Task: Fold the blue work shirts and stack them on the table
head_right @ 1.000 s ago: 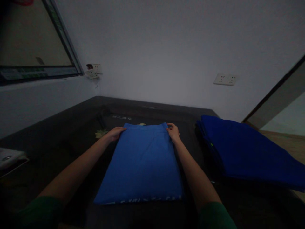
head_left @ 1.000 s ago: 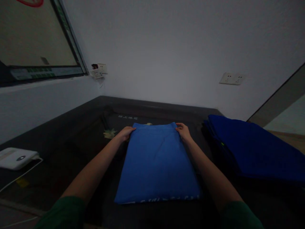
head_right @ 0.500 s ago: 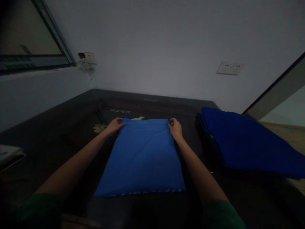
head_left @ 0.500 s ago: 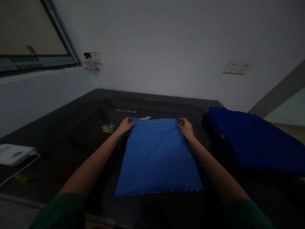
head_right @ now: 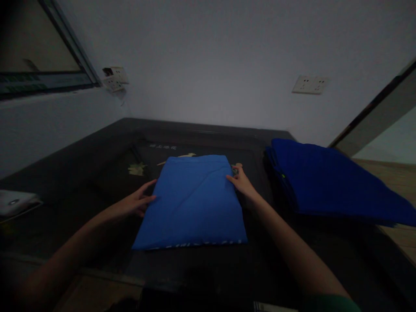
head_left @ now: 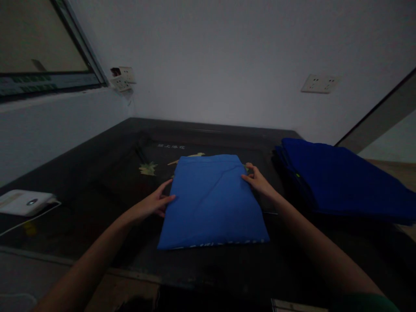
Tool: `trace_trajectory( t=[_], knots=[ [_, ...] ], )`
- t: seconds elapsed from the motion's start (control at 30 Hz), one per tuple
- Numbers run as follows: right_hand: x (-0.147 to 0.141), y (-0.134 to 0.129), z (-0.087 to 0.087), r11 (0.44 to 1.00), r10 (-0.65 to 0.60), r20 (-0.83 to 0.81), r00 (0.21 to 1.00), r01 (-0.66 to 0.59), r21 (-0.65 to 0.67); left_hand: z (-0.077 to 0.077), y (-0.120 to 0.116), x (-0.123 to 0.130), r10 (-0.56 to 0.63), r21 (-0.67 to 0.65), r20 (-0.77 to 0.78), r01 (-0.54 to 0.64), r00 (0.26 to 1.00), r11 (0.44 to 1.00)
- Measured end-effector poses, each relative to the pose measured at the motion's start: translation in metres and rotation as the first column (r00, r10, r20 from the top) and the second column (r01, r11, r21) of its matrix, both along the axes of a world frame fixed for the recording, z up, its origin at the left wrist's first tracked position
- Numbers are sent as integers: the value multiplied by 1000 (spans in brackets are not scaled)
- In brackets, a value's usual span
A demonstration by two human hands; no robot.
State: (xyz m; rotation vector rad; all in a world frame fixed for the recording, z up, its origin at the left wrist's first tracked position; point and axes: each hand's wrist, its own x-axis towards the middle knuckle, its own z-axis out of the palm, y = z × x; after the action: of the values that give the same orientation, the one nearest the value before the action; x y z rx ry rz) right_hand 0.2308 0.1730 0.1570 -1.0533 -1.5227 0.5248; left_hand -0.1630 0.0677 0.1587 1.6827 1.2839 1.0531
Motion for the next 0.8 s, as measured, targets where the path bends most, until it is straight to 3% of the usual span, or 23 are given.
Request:
trace_trajectory(
  t=[0.1, 0.2, 0.3, 0.43, 0.57, 0.63, 0.73, 0.8],
  knots=[
    [1, -30, -14, 983, 171, 13, 985, -170, -62, -25, -30, 3, -58, -16, 51, 59, 997, 998],
    [6, -48, -20, 985, 175, 103, 979, -173, -26, -37, -47, 14, -66, 20, 122, 64, 990, 998],
    [12, -53, -26, 995, 15, 275, 961, -40, 87, -41, -50, 22, -43, 73, 88, 36, 995, 997],
    [14, -57, -34, 980, -186, 488, 853, 122, 160, -46, -46, 17, 6, 139, -123, 11, 992, 990],
    [9, -67, -26, 907, -408, 557, 724, 251, 338, -34, -47, 2, 86, 243, -458, 31, 885, 969],
    [1, -69, -14, 860, -482, 535, 694, 258, 440, -16, -47, 4, 263, 400, -568, -18, 780, 916],
    [-26, -60, 9, 835, -493, 531, 689, 202, 512, 17, -26, 31, 545, 696, -523, -40, 655, 717],
    [-53, -44, 21, 853, -462, 571, 678, 164, 496, 33, 5, 61, 550, 786, -507, 94, 663, 611]
  ],
)
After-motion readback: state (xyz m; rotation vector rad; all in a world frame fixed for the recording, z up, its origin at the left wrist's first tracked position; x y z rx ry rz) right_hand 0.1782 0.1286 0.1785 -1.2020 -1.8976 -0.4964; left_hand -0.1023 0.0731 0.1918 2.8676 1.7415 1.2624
